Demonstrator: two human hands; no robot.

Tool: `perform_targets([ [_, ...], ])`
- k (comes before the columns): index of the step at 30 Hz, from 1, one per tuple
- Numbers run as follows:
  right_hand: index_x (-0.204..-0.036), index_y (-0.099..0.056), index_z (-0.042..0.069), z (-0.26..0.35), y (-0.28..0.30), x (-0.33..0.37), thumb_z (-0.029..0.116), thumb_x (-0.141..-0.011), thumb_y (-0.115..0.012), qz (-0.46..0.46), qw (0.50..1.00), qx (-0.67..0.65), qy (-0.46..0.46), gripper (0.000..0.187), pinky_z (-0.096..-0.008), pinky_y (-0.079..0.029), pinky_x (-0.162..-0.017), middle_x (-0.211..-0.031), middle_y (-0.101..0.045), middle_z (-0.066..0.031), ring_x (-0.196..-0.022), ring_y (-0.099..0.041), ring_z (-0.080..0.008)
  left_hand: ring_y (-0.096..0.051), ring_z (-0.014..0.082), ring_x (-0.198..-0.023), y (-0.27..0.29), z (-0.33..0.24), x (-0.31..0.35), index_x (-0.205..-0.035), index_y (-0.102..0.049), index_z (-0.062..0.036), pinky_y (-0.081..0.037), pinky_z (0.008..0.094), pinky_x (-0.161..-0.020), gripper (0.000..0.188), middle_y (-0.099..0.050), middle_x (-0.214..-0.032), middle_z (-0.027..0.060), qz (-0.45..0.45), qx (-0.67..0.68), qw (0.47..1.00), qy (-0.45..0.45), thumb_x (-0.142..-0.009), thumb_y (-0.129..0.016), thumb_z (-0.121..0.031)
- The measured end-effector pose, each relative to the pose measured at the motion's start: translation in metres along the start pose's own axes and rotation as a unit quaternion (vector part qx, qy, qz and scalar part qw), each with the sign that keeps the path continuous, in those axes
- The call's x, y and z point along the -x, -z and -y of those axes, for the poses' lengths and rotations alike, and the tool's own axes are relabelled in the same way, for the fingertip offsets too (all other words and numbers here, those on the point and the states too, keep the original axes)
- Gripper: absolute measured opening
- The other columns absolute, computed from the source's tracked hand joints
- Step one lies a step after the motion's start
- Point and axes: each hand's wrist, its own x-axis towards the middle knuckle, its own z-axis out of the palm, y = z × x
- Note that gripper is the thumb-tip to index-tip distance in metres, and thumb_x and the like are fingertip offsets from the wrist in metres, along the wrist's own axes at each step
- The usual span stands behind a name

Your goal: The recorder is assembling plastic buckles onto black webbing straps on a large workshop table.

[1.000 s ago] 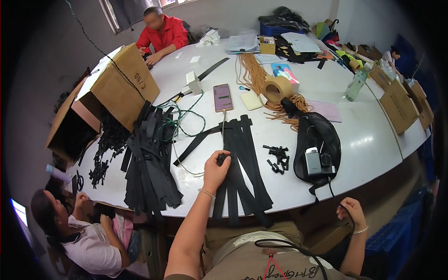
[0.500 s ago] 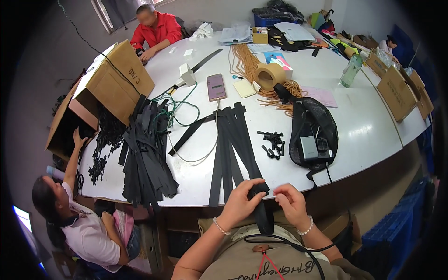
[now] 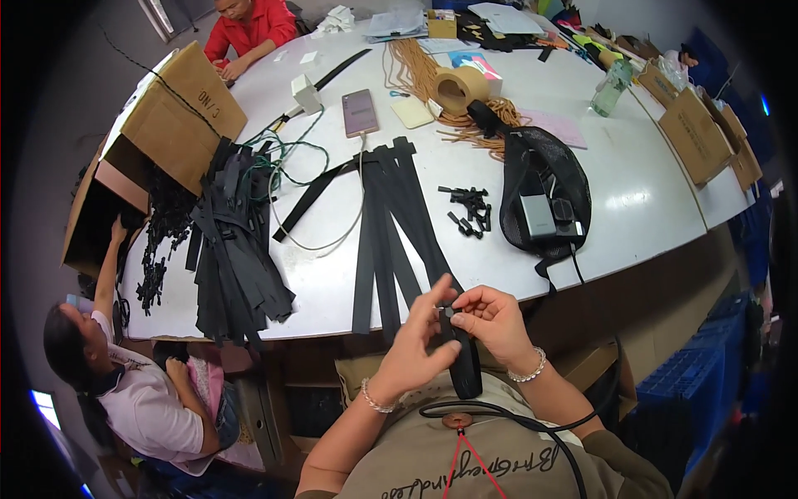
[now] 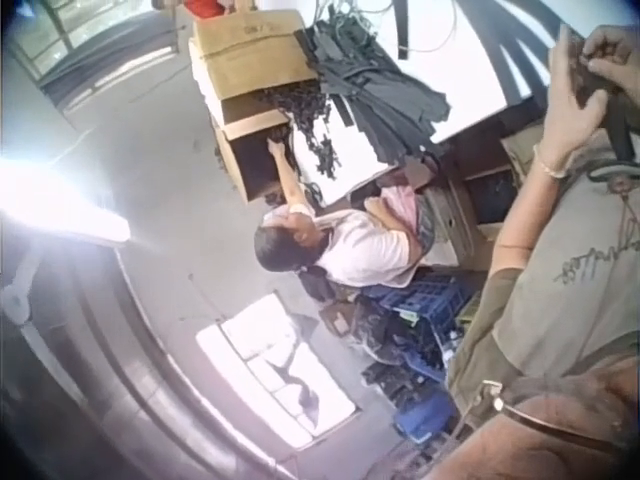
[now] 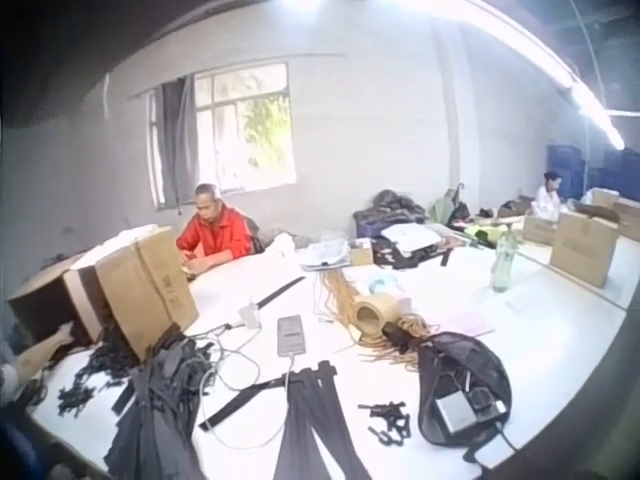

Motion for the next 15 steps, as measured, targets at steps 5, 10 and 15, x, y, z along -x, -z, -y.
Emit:
perform_targets([
  [5, -0.095, -0.058, -0.002, 0.001, 0.002, 0.008, -0.006, -0.077, -0.067, 0.003, 0.998, 0.039, 0.049, 0.020, -0.0178, -0.050, -0.070, -0.087, -0.061, -0.0043, -0.076, -0.058, -0.0064, -0.051, 0.0078, -0.092, -0.003, 0.004, 0.006, -0.135, -0.037, -0.0031, -0.044, 0.0199, -0.076, 0.056, -0.043, -0.118, 0.0070, -0.125, 0.161, 0.976, 0.073, -0.082, -0.055, 0.006],
  [10, -0.100, -0.058, -0.002, 0.001, -0.004, 0.013, -0.004, -0.079, -0.065, 0.010, 0.994, 0.066, 0.082, 0.022, -0.0191, -0.049, -0.073, -0.089, -0.061, -0.0033, -0.079, -0.058, -0.0060, -0.054, 0.0047, -0.078, -0.006, 0.008, 0.010, -0.109, -0.060, 0.0005, -0.046, 0.0176, -0.071, 0.027, -0.056, -0.086, -0.0015, -0.128, 0.205, 0.965, 0.101, -0.082, -0.064, 0.002],
  [15, -0.103, -0.057, -0.002, 0.002, -0.002, 0.013, -0.003, -0.080, -0.064, 0.024, 0.995, 0.083, 0.046, 0.024, -0.0179, -0.047, -0.072, -0.089, -0.060, -0.0029, -0.080, -0.057, -0.0053, -0.055, 0.0048, -0.076, -0.008, 0.002, 0.009, -0.103, -0.063, 0.0013, -0.047, 0.0164, -0.068, 0.025, -0.060, -0.086, -0.0001, -0.170, 0.146, 0.973, 0.052, -0.079, -0.067, 0.005],
])
